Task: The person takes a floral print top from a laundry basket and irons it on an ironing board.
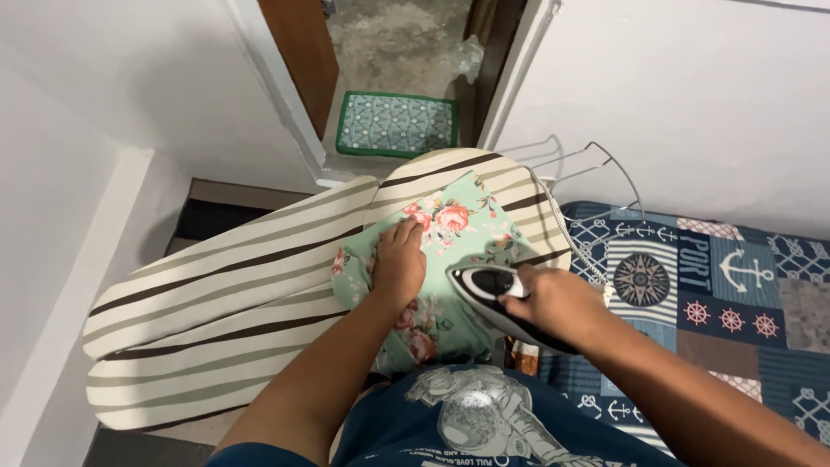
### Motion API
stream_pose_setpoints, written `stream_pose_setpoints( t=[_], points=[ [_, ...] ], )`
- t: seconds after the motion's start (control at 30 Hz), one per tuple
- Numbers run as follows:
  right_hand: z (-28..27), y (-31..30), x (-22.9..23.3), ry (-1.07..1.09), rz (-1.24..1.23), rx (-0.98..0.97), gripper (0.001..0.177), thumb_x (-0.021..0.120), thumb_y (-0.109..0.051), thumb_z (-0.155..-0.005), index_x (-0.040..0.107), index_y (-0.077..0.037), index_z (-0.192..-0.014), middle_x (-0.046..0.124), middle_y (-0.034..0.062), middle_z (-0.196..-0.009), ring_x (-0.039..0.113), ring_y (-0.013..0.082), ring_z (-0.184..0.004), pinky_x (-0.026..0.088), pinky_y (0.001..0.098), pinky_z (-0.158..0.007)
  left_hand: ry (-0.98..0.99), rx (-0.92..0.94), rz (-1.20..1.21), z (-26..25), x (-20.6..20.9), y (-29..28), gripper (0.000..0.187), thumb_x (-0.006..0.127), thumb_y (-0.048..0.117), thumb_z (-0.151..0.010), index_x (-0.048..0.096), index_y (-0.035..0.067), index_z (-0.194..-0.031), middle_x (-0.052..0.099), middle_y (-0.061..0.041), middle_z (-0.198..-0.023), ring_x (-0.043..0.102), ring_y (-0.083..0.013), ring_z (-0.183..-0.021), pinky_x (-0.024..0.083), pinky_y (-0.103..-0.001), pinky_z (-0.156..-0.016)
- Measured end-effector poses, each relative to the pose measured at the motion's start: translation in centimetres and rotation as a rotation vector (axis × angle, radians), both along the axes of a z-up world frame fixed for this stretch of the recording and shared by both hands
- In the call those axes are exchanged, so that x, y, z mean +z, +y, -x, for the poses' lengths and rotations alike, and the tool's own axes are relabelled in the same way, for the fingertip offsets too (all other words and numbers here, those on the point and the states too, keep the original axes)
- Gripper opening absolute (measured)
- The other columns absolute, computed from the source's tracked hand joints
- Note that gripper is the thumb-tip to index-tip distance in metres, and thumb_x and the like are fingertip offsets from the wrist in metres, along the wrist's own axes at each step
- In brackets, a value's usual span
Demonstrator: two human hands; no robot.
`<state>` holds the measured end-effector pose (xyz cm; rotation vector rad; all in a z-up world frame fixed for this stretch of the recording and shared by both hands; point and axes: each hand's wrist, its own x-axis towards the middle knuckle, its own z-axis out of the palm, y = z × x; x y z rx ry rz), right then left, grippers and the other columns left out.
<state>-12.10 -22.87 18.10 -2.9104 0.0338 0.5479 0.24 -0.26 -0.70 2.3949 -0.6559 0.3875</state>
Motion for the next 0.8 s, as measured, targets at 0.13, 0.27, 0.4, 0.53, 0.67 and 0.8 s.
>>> stream_pose_setpoints(
  t=[0.13, 0.27, 0.4, 0.53, 0.67, 0.8],
  points=[
    [-0.7, 0.5, 0.2, 0.079, 0.065, -0.145, 0.052, 0.058, -0.05, -0.097, 0.061, -0.002, -0.116, 0.074, 0.0164, -0.071, 0.077, 0.033, -0.063, 0.065, 0.0454, -0.057, 0.048, -0.009, -0.024, 0.1, 0.1, 0.1, 0.049, 0.066, 0.005, -0.08, 0.063, 0.005, -0.129, 0.057, -0.009, -0.142, 0.05, -0.0327, -0.132, 0.041, -0.048, -0.108],
    [-0.1, 0.1, -0.8, -0.132, -0.01, -0.083, 0.05, 0.071, -0.05, -0.087, 0.068, -0.002, -0.103, 0.074, 0.0199, -0.072, 0.074, 0.0354, -0.065, 0.061, 0.0472, -0.06, 0.054, -0.018, -0.013, 0.1, 0.2, 0.0, 0.047, 0.064, 0.006, -0.084, 0.061, 0.003, -0.132, 0.054, -0.011, -0.145, 0.048, -0.0337, -0.133, 0.039, -0.049, -0.11],
    [0.9, 1.4, 0.5, -0.061, 0.027, -0.035, 0.048, 0.069, -0.053, -0.089, 0.071, -0.007, -0.103, 0.076, 0.0203, -0.076, 0.076, 0.0343, -0.072, 0.061, 0.0445, -0.068, 0.069, -0.005, -0.008, 0.2, 0.6, 0.1, 0.046, 0.062, 0.006, -0.084, 0.062, 0.004, -0.13, 0.055, -0.01, -0.145, 0.048, -0.0333, -0.134, 0.04, -0.048, -0.11],
    [0.2, 1.2, 0.8, -0.004, 0.043, -0.143, 0.049, 0.069, -0.051, -0.086, 0.069, -0.007, -0.108, 0.077, 0.0171, -0.084, 0.077, 0.0335, -0.075, 0.062, 0.0471, -0.069, 0.063, 0.003, -0.063, 0.3, 0.7, 0.0, 0.045, 0.062, 0.007, -0.085, 0.061, 0.004, -0.13, 0.054, -0.01, -0.144, 0.048, -0.0333, -0.133, 0.039, -0.049, -0.109],
    [0.0, -0.8, 0.1, 0.003, 0.04, -0.347, 0.052, 0.062, -0.054, -0.092, 0.068, -0.005, -0.11, 0.077, 0.0217, -0.085, 0.078, 0.0366, -0.076, 0.064, 0.0482, -0.073, 0.08, 0.017, -0.044, 0.2, 1.1, 0.0, 0.044, 0.062, 0.007, -0.084, 0.061, 0.005, -0.128, 0.055, -0.01, -0.143, 0.048, -0.034, -0.132, 0.039, -0.049, -0.109],
    [0.7, -2.8, 0.0, -0.084, 0.133, -0.365, 0.055, 0.065, -0.057, -0.09, 0.071, -0.004, -0.103, 0.076, 0.0265, -0.088, 0.075, 0.0426, -0.087, 0.06, 0.0504, -0.084, 0.07, 0.011, -0.017, 0.0, 0.3, 0.1, 0.044, 0.062, 0.006, -0.083, 0.062, 0.005, -0.127, 0.056, -0.012, -0.142, 0.049, -0.0346, -0.131, 0.04, -0.048, -0.109]
  ],
)
